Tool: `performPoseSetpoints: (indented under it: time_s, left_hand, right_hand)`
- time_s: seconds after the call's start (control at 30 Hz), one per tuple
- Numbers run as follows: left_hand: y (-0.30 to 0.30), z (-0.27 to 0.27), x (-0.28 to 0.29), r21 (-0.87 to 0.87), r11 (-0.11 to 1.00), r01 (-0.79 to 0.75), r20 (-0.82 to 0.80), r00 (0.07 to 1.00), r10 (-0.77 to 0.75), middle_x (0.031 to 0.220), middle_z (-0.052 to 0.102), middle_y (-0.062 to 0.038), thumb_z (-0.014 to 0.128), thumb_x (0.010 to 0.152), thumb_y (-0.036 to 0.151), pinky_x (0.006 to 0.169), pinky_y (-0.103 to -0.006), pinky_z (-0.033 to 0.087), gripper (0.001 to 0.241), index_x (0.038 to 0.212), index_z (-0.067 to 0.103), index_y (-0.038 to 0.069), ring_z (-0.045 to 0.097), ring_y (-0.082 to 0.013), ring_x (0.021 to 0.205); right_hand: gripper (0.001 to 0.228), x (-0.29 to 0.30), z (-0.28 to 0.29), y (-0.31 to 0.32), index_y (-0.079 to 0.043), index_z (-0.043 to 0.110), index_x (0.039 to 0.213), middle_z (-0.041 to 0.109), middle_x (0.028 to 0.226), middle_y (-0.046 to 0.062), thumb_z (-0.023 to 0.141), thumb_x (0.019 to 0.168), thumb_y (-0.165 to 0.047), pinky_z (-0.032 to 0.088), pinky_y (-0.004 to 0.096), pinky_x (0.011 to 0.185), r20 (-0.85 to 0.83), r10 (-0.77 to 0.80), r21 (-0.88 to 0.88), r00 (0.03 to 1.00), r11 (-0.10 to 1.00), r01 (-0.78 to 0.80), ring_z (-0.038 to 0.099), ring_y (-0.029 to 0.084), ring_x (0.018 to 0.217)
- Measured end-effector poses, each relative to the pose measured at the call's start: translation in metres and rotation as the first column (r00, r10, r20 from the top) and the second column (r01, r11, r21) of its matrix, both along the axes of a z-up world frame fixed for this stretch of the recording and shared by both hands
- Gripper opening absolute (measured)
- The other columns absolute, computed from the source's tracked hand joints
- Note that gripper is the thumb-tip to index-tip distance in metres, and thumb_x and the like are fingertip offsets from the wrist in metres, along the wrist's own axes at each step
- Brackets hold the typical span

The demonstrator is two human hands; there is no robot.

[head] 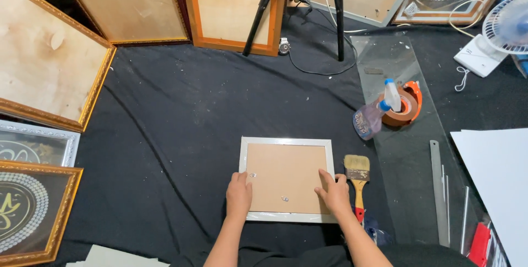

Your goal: The person assembles a picture frame by applying adhesive to the backing, placing a plastic sheet, and securing a cardboard back with metal clips. They then wipe the frame edges with a cloth.

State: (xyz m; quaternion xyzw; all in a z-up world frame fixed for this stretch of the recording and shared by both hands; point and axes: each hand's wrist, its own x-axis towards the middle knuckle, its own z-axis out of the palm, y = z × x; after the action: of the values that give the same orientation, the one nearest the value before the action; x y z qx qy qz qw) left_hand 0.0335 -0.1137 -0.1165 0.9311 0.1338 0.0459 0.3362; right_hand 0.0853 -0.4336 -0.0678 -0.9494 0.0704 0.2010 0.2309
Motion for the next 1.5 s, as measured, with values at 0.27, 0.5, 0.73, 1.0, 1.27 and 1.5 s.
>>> performPoseSetpoints:
  time_s: [0.27,0.5,0.73,1.0,1.27,1.5]
  left_hand:
    - [0.012,0.015,0.018,-0.226,0.948,-0.222,-0.264,0.951,0.16,0.118,0.065,-0.006,0.046,0.101,0.017,0.089,-0.0433,0.053,0.032,0.127,0.065,0.015,0.066,-0.0286,0.106]
    - [0.03,0.077,0.022,-0.442,0.806,-0.394,-0.454,0.873,0.178,0.098,0.069,-0.005,0.055,0.096,0.01,0.065,-0.0294,0.062,0.012,0.104,0.064,0.013,0.079,-0.0242,0.067]
    - [0.032,0.076,0.032,-0.433,0.824,-0.367,-0.476,0.869,0.137,0.096,0.065,-0.009,0.067,0.096,0.014,0.057,-0.03,0.061,0.007,0.099,0.061,0.012,0.073,-0.0219,0.06]
    - [0.028,0.082,0.031,-0.337,0.914,-0.226,-0.402,0.912,0.078,0.093,0.056,-0.004,0.058,0.1,0.011,0.062,-0.031,0.057,0.01,0.094,0.061,0.018,0.063,-0.0197,0.054]
    - [0.023,0.071,0.029,-0.245,0.955,-0.168,-0.38,0.923,0.065,0.099,0.053,-0.007,0.051,0.103,0.012,0.061,-0.0388,0.049,0.007,0.098,0.053,0.017,0.058,-0.026,0.066]
    - [0.027,0.071,0.03,-0.278,0.943,-0.186,-0.396,0.916,0.064,0.098,0.057,-0.006,0.054,0.1,0.011,0.065,-0.0371,0.056,0.008,0.098,0.054,0.018,0.063,-0.025,0.065]
  right_hand:
    - [0.048,-0.029,0.008,0.094,-0.017,0.058,0.13,0.05,0.12,0.018,0.07,0.085,-0.02,0.052,0.048,0.076,0.368,0.417,-0.218,0.831,0.908,-0.358,0.058,0.039,0.096]
    - [0.043,-0.047,0.026,0.185,-0.02,0.047,0.143,0.053,0.09,0.018,0.06,0.102,-0.024,0.045,0.052,0.045,0.327,0.767,-0.094,0.553,0.608,-0.788,0.054,0.039,0.065]
    - [0.056,-0.038,-0.003,0.181,-0.02,0.045,0.139,0.054,0.101,0.016,0.062,0.089,-0.002,0.049,0.053,0.044,0.233,0.832,-0.17,0.503,0.544,-0.822,0.057,0.037,0.07]
    - [0.041,-0.045,0.01,0.185,-0.018,0.046,0.13,0.05,0.101,0.014,0.062,0.093,-0.01,0.045,0.044,0.037,0.307,0.857,-0.268,0.414,0.496,-0.826,0.05,0.031,0.068]
    - [0.041,-0.045,0.008,0.182,-0.017,0.047,0.134,0.049,0.103,0.014,0.064,0.097,-0.015,0.048,0.045,0.04,0.344,0.826,-0.234,0.445,0.535,-0.812,0.05,0.03,0.069]
    - [0.045,-0.037,-0.004,0.185,-0.016,0.048,0.129,0.05,0.108,0.012,0.063,0.089,0.0,0.05,0.043,0.041,0.362,0.86,-0.317,0.36,0.477,-0.82,0.051,0.029,0.073]
